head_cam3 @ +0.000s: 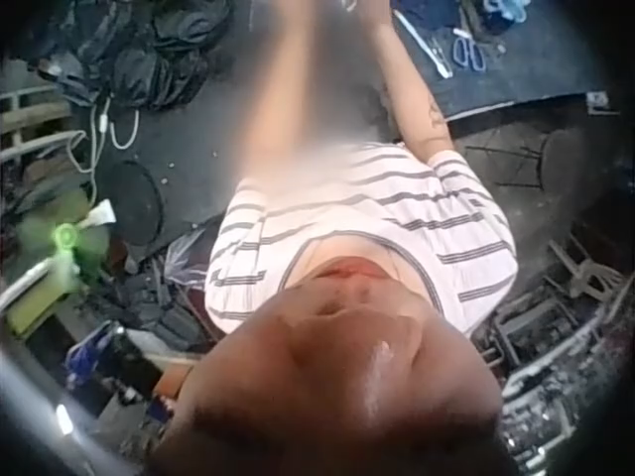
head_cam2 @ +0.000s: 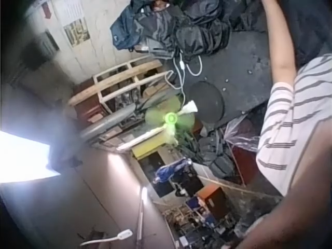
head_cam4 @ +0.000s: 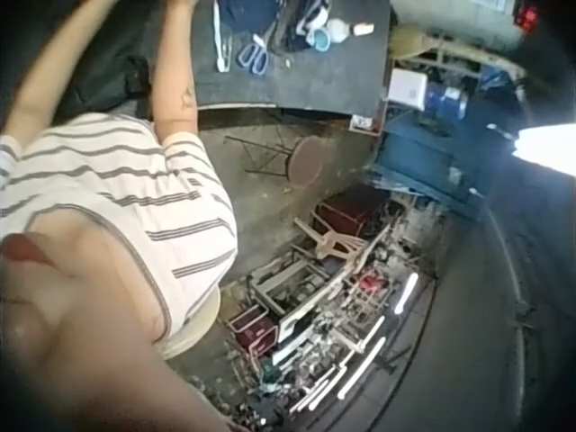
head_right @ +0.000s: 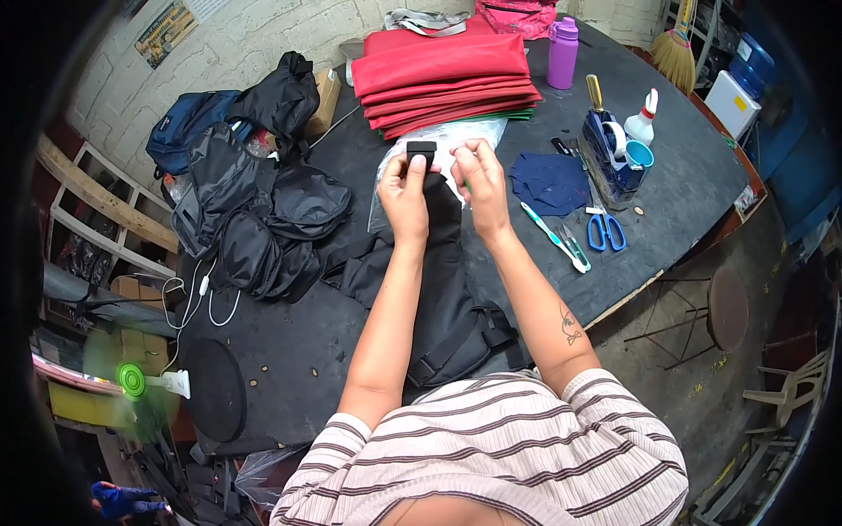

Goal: Inspecting manufactured black bags, trimming loose threads with scissors, and checking the functionality of buckles and straps.

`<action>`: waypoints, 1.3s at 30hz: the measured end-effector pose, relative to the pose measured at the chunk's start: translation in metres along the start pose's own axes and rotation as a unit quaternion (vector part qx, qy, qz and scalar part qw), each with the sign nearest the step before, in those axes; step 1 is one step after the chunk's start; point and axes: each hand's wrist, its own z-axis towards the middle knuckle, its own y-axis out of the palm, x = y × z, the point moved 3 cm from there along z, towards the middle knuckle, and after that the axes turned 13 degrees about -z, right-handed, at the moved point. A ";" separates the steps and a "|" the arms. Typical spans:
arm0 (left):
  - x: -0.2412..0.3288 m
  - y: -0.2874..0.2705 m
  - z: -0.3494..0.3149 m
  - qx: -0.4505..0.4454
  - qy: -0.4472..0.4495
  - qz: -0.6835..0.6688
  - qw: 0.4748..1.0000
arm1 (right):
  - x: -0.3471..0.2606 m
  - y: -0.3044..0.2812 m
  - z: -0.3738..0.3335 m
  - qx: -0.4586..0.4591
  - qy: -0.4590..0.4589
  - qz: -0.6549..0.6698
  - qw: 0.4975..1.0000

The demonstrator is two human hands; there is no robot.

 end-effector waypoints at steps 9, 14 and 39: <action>-0.010 -0.013 0.008 0.012 -0.165 -0.232 0.958 | 0.015 0.018 -0.010 0.033 -0.099 -0.371 0.923; -0.006 -0.012 0.007 0.001 -0.168 -0.231 0.958 | 0.011 0.023 -0.014 0.042 -0.097 -0.414 0.904; 0.012 -0.005 0.129 -0.248 -0.071 0.194 0.947 | -0.002 -0.041 -0.067 -0.182 -0.048 -0.390 0.901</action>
